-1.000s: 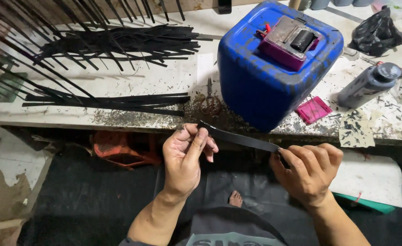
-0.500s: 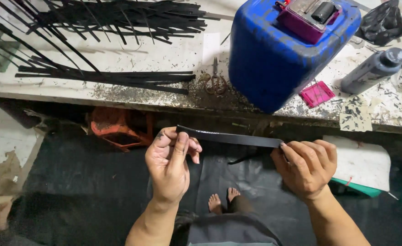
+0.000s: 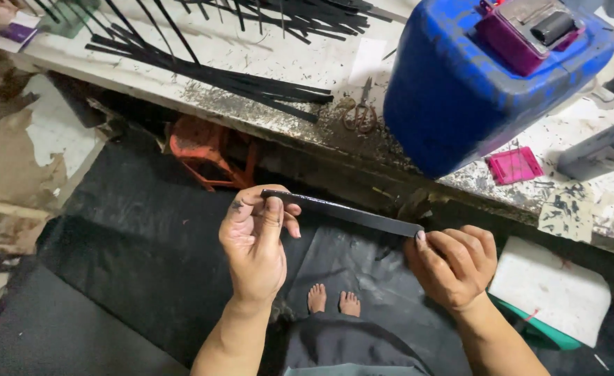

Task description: Applying edge paint or sanding the edges of leather strips by feeding them through a specialized applicator machine.

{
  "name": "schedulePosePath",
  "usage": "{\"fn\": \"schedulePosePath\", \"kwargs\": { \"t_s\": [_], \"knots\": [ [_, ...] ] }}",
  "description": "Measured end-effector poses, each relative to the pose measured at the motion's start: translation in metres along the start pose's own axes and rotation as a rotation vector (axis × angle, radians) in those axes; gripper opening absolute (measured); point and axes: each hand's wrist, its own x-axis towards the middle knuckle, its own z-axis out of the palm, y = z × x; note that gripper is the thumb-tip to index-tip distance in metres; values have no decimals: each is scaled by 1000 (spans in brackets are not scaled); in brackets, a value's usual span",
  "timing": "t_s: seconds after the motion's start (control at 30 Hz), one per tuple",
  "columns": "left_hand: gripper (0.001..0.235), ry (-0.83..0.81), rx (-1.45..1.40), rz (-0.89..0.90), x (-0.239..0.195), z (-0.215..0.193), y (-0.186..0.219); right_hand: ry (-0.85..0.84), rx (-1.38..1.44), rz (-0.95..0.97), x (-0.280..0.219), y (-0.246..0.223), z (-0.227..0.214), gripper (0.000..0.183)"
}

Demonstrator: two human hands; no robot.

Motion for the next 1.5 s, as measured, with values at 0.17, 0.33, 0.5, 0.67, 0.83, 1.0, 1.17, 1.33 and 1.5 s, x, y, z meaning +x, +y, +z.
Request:
{"fn": "schedulePosePath", "kwargs": {
  "t_s": [0.17, 0.33, 0.5, 0.67, 0.83, 1.0, 1.17, 1.33, 1.5],
  "knots": [
    [6, 66, 22, 62, -7, -4, 6, 101, 72, -42, -10, -3, 15, 15],
    [10, 124, 65, 95, -6, -15, 10, 163, 134, -73, -6, -9, 23, 13],
    [9, 141, 89, 103, 1, -40, 11, 170, 160, -107, 7, -20, 37, 14],
    [8, 158, 105, 96, 10, -72, 16, 190, 163, -113, 23, -38, 63, 18],
    [7, 195, 110, 143, 22, -104, 22, 221, 190, -157, 44, -57, 94, 20],
    [9, 211, 140, 191, 40, -130, 41, 245, 226, -173, 63, -80, 133, 20],
    [13, 241, 191, 231, 55, -164, 52, 249, 286, -184, 79, -105, 176, 16],
    [14, 272, 282, 261, 68, -191, 62, 259, 359, -184, 88, -130, 221, 16],
    [16, 353, 331, 299, 85, -211, 64, 275, 442, -199, 106, -148, 264, 15]
  ]
}}
